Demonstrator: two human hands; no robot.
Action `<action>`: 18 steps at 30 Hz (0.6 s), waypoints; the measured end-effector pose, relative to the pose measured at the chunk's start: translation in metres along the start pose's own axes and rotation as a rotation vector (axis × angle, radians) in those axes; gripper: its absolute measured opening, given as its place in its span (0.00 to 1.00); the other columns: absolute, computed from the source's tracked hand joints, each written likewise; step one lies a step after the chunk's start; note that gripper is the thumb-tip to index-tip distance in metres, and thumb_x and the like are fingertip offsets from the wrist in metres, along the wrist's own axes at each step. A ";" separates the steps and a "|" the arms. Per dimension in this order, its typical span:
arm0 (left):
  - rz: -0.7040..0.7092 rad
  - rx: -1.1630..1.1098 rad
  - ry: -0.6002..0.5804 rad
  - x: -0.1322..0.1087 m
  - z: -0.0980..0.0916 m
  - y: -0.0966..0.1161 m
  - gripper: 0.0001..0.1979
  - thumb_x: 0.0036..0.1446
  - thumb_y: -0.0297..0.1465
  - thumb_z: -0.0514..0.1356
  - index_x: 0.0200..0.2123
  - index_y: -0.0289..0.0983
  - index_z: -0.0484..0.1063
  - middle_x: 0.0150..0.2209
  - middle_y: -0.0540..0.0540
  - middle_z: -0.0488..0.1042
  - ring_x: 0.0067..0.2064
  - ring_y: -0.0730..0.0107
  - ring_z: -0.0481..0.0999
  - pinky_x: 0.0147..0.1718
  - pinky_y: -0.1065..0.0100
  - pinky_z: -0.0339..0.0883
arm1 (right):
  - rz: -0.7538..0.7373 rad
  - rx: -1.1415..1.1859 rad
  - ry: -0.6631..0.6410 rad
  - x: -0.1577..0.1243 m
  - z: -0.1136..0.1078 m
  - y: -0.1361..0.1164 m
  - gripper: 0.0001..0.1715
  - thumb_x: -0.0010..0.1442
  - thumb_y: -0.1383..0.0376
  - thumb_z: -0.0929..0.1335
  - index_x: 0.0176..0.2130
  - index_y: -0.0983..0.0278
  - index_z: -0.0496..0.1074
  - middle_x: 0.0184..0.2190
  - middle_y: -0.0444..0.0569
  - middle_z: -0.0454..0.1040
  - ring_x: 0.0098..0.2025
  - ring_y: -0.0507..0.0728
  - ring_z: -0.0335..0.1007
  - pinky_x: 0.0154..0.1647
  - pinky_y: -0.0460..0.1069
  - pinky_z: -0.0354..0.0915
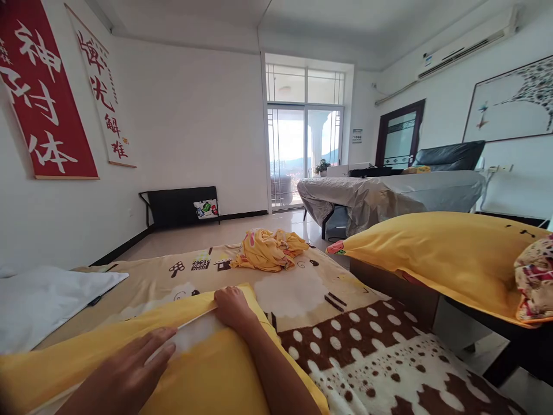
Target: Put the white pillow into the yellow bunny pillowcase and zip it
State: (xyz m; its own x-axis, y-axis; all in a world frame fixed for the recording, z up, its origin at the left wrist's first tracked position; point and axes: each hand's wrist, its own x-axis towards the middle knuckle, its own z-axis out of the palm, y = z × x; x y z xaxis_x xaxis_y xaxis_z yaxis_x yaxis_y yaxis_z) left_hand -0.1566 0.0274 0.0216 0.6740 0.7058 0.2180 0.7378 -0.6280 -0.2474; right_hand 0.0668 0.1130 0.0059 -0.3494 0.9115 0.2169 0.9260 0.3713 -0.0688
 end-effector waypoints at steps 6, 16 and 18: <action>0.245 -0.055 -0.039 0.046 0.031 0.046 0.24 0.55 0.21 0.47 0.54 0.35 0.68 0.55 0.37 0.70 0.55 0.54 0.71 0.52 0.57 0.68 | 0.128 0.210 0.194 -0.014 0.023 0.020 0.23 0.52 0.73 0.62 0.44 0.59 0.75 0.41 0.47 0.79 0.44 0.55 0.73 0.38 0.45 0.59; 0.109 -0.266 -0.228 0.082 0.028 0.047 0.14 0.56 0.30 0.50 0.41 0.36 0.71 0.40 0.39 0.76 0.42 0.53 0.75 0.46 0.51 0.67 | 0.340 0.409 0.376 -0.038 -0.006 0.017 0.24 0.46 0.76 0.62 0.38 0.58 0.77 0.33 0.46 0.80 0.34 0.55 0.72 0.32 0.46 0.54; 0.104 -0.291 -0.200 0.099 0.031 0.044 0.15 0.57 0.30 0.49 0.45 0.36 0.70 0.40 0.38 0.75 0.43 0.52 0.74 0.47 0.51 0.66 | 0.352 0.403 0.368 -0.040 -0.007 0.016 0.24 0.45 0.76 0.61 0.38 0.59 0.76 0.31 0.47 0.79 0.33 0.56 0.71 0.31 0.47 0.53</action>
State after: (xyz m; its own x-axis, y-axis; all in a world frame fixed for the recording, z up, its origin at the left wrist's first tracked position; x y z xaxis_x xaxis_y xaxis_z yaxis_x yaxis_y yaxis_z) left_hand -0.0586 0.0792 0.0029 0.7463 0.6655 0.0103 0.6651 -0.7463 0.0267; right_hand 0.0965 0.0813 0.0032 0.1035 0.8971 0.4296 0.8247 0.1640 -0.5412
